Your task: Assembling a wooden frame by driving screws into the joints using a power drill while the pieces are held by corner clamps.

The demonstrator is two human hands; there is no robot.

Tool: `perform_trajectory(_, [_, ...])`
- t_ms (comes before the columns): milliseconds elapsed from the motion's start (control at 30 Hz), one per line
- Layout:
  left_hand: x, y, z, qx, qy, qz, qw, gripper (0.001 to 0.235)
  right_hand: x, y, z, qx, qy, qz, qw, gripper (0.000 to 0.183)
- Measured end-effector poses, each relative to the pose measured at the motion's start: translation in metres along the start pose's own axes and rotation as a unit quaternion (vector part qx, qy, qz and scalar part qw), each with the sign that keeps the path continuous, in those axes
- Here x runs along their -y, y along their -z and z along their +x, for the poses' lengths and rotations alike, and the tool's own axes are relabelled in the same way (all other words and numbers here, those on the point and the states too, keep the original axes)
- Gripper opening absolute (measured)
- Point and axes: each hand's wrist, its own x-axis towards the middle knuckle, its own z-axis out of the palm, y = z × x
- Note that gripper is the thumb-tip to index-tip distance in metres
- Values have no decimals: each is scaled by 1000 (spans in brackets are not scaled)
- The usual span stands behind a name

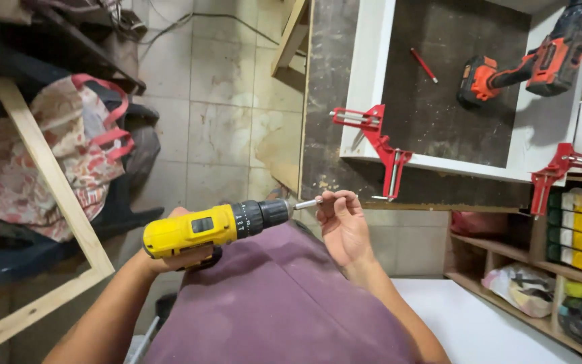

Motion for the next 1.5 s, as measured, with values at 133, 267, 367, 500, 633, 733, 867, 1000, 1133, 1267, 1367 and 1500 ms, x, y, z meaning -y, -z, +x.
perform_trajectory(133, [-11, -5, 43, 45, 24, -46, 998, 10, 14, -1, 18, -18, 3, 30, 999, 13])
perform_trajectory(267, [-7, -19, 69, 82, 19, 4, 996, 6, 30, -5, 31, -30, 3, 60, 998, 11])
perform_trajectory(367, [-2, -22, 74, 78, 86, -43, 992, 11, 36, -9, 32, -46, 6, 79, 996, 11])
perform_trajectory(500, [-25, -19, 129, 124, 109, -102, 981, 9, 35, -16, 32, -71, 28, 86, 993, 12])
perform_trajectory(633, [-14, 6, 147, 160, 114, -132, 972, 11, 19, -33, 30, -106, 70, 88, 988, 11])
perform_trajectory(733, [6, 29, 145, 192, 108, -130, 967, 15, 13, -60, 24, -142, 100, 85, 981, 11])
perform_trajectory(867, [38, 54, 135, 206, 52, -120, 970, 10, -8, -66, 25, -170, 127, 68, 975, 11])
perform_trajectory(1000, [60, 62, 135, 222, 17, -114, 968, 4, -20, -71, 30, -211, 156, 61, 963, 12])
perform_trajectory(1133, [75, 58, 140, 219, -29, -121, 968, 9, -32, -61, 40, -241, 176, 50, 953, 13])
perform_trajectory(1267, [85, 57, 127, 203, 13, -137, 969, 8, -31, -61, 47, -255, 178, 29, 950, 12])
perform_trajectory(1367, [98, 52, 117, 194, 74, -151, 966, 6, -30, -63, 53, -283, 169, 23, 944, 15])
perform_trajectory(1500, [137, 39, 89, 176, 145, -152, 962, 6, -28, -47, 77, -285, 136, 30, 948, 20])
